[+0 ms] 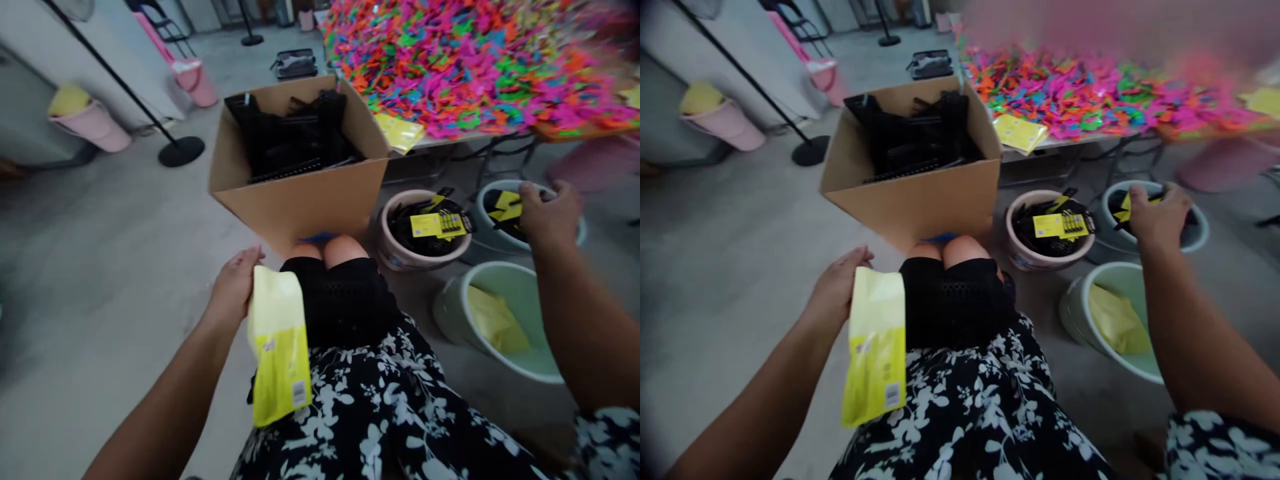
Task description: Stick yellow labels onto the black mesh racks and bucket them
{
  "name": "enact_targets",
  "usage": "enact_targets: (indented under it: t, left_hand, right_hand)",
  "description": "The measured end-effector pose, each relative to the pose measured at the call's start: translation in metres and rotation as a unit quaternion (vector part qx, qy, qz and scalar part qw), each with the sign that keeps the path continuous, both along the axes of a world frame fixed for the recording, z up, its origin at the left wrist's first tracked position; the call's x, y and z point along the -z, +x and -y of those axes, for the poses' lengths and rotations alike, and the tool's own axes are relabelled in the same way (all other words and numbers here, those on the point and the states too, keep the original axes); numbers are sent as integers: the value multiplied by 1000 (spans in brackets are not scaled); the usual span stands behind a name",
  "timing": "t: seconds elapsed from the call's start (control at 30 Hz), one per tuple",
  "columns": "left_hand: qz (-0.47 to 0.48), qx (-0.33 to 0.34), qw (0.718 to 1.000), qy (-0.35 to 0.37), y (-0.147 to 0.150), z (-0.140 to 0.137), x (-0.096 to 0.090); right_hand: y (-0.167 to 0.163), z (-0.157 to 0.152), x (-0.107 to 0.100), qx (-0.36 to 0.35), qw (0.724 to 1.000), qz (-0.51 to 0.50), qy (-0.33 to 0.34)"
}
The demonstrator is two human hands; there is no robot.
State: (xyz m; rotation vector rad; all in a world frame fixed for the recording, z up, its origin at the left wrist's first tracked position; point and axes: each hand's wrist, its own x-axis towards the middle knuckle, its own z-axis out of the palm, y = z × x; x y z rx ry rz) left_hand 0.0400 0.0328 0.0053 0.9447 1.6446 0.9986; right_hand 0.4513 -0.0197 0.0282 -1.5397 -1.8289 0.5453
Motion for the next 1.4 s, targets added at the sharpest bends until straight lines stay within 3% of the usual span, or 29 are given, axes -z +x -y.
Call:
enact_targets:
  t: [0.1,0.17,0.27,0.33,0.37,0.43,0.47,0.53,0.6,0.67,0.7,0.77,0.87,0.93,1.0,1.23,1.4]
  left_hand:
    - [41,-40,998,27,12,-2,-4]
    - [58,-69,994,63,19,-5,-10]
    - [63,-121,982,130,25,-10,-16]
    - [60,-147,972,170,24,-12,-16]
    - [61,-148,970,183,20,-12,-15]
    - [80,-102,975,181,8,-8,-15]
    - [95,-44,981,163,0,-5,-16]
    - [121,140,979,84,-18,4,-19]
    - [134,338,931,-22,-34,12,-23]
    - [162,447,875,-93,-42,21,-24]
    - [194,455,863,-106,-42,25,-21]
    - [274,408,865,-100,-36,32,-11]
    - [352,310,878,-93,-22,40,11]
    - [363,273,886,-90,-15,44,22]
    - [367,247,893,-82,-10,45,28]
    - [366,252,893,-70,3,52,21]
    - [225,304,925,-41,0,56,28]
  right_hand:
    - [-45,5,14,9,996,-85,-24]
    - [-91,19,24,-16,974,-207,-85]
    - [-160,41,34,-169,883,-371,-234]
    - [-186,41,36,-203,832,-415,-308]
    - [-190,37,36,-193,825,-419,-326]
    - [-182,19,34,-151,850,-399,-310]
    - [-173,9,32,-134,872,-376,-284]
    - [-153,-11,27,-124,913,-320,-220]
    - [-140,-25,20,-134,939,-265,-172]
    - [-138,-33,16,-148,955,-213,-143]
    - [-140,-36,15,-149,962,-192,-125]
    - [-148,-37,18,-131,978,-145,-76]
    - [-161,-31,28,-52,994,-58,81]
    - [-168,-21,36,-16,980,-5,199]
    - [-172,-10,42,-23,964,27,262]
    - [-179,8,56,-80,963,27,257]
    - [-181,7,56,-61,977,-33,204]
